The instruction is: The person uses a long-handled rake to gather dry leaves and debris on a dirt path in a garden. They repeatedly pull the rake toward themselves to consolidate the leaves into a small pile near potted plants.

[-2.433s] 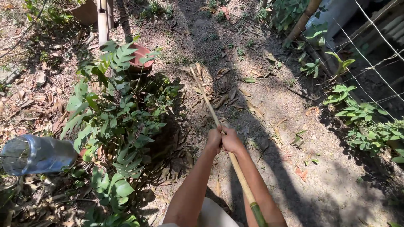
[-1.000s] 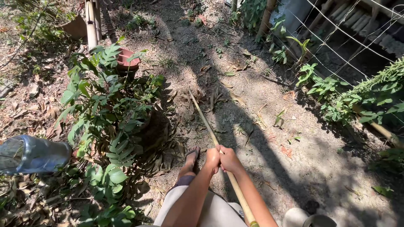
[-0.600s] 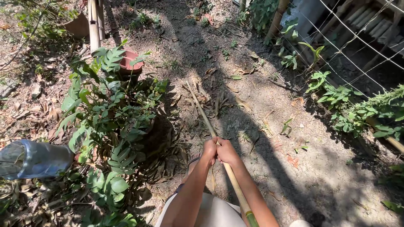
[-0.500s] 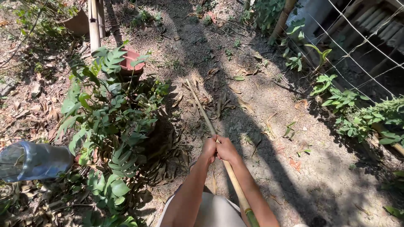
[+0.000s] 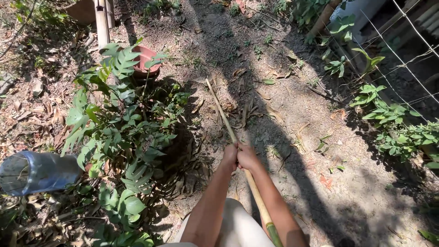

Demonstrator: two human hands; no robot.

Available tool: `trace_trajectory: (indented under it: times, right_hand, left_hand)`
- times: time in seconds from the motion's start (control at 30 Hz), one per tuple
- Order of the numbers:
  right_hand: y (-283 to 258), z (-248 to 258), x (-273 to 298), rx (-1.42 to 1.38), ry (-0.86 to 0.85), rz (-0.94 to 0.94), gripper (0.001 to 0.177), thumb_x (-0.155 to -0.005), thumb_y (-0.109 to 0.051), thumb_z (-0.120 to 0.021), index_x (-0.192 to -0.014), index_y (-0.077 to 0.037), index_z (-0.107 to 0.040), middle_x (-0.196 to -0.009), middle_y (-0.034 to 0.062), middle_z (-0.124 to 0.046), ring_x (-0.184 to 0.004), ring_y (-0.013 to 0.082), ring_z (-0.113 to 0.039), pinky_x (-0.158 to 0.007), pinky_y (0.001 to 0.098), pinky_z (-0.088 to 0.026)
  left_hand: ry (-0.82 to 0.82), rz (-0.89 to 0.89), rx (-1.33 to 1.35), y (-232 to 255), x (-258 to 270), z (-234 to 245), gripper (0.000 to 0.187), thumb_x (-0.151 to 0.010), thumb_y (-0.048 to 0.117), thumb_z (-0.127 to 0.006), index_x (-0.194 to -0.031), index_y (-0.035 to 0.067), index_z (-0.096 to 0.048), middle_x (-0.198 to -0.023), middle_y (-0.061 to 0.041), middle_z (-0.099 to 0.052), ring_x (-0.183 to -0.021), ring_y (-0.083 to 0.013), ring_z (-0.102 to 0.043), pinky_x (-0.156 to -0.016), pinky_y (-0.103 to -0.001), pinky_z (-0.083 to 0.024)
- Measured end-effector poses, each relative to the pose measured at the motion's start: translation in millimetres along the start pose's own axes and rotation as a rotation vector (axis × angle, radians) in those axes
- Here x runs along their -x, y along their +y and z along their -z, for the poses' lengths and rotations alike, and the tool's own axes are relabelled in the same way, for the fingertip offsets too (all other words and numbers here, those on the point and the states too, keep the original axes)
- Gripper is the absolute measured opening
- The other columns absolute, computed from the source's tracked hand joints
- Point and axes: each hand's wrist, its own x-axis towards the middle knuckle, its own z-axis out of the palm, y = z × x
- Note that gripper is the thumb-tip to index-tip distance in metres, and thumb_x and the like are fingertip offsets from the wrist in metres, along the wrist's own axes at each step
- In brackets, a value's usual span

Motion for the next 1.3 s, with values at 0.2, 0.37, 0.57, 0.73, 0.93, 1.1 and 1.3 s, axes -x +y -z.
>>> trace_trajectory:
  times: [0.2, 0.37, 0.57, 0.73, 0.93, 1.1, 1.3]
  right_hand:
    - [47, -16, 51, 0.007, 0.007, 0.014, 0.054, -0.098, -0.014, -0.044, -0.152, -0.011, -0.047, -0.123, 0.0217, -0.052, -0.11, 0.0324, -0.048, -0.087, 0.0389, -0.037]
    - [92, -28, 107, -0.012, 0.032, 0.029, 0.054, -0.098, -0.014, -0.044, -0.152, -0.011, -0.047, -0.122, 0.0217, -0.052, -0.109, 0.0323, -0.048, -0.087, 0.0388, -0.037]
    - [150, -39, 177, -0.04, 0.069, 0.049, 0.054, -0.098, -0.014, -0.044, -0.152, -0.011, -0.047, -0.121, 0.0218, -0.052, -0.109, 0.0322, -0.048, -0.086, 0.0388, -0.037]
    - [179, -42, 212, -0.062, 0.094, 0.062, 0.054, -0.098, -0.014, -0.044, -0.152, -0.011, -0.047, -0.121, 0.0218, -0.052, -0.108, 0.0321, -0.048, -0.086, 0.0387, -0.037]
    - [181, -34, 221, -0.081, 0.122, 0.081, 0.054, -0.098, -0.014, -0.044, -0.152, -0.011, -0.047, -0.12, 0.0218, -0.052, -0.107, 0.032, -0.048, -0.085, 0.0386, -0.037]
    - [172, -21, 213, -0.091, 0.135, 0.089, 0.054, -0.098, -0.014, -0.044, -0.152, -0.011, -0.047, -0.12, 0.0218, -0.052, -0.107, 0.0319, -0.048, -0.085, 0.0386, -0.037]
    - [160, 4, 189, -0.102, 0.139, 0.076, 0.054, -0.098, -0.014, -0.044, -0.152, -0.011, -0.047, -0.119, 0.0218, -0.052, -0.106, 0.0318, -0.048, -0.084, 0.0385, -0.037]
  left_hand:
    - [0.003, 0.042, 0.03, -57, 44, 7, 0.038, -0.099, 0.04, -0.052, -0.097, 0.004, -0.065, -0.073, -0.007, -0.057, -0.053, -0.0293, -0.061, -0.038, -0.041, -0.048]
    - [0.086, 0.016, -0.059, -103, 100, 13, 0.033, -0.091, 0.035, -0.058, -0.09, 0.005, -0.074, -0.076, -0.008, -0.064, -0.065, -0.0275, -0.064, -0.046, -0.043, -0.046]
    - [0.065, 0.023, -0.157, -187, 135, 14, 0.034, -0.087, 0.034, -0.058, -0.09, 0.007, -0.078, -0.084, -0.008, -0.07, -0.08, -0.0298, -0.067, -0.062, -0.041, -0.053]
    - [-0.057, 0.024, -0.115, -221, 154, 16, 0.031, -0.079, 0.038, -0.059, -0.08, 0.01, -0.071, -0.068, -0.01, -0.063, -0.046, -0.0323, -0.053, -0.037, -0.045, -0.043]
    - [-0.121, -0.016, -0.062, -219, 176, 11, 0.035, -0.094, 0.038, -0.054, -0.084, 0.009, -0.07, -0.061, -0.013, -0.063, -0.028, -0.0293, -0.048, -0.027, -0.042, -0.043]
    - [-0.073, -0.073, 0.018, -199, 179, -6, 0.037, -0.096, 0.039, -0.052, -0.09, 0.007, -0.069, -0.056, -0.015, -0.062, -0.021, -0.029, -0.043, -0.022, -0.043, -0.039]
    - [-0.123, -0.088, -0.004, -155, 191, -31, 0.039, -0.1, 0.04, -0.048, -0.086, 0.006, -0.062, -0.054, -0.014, -0.058, -0.023, -0.0284, -0.047, -0.023, -0.041, -0.04]
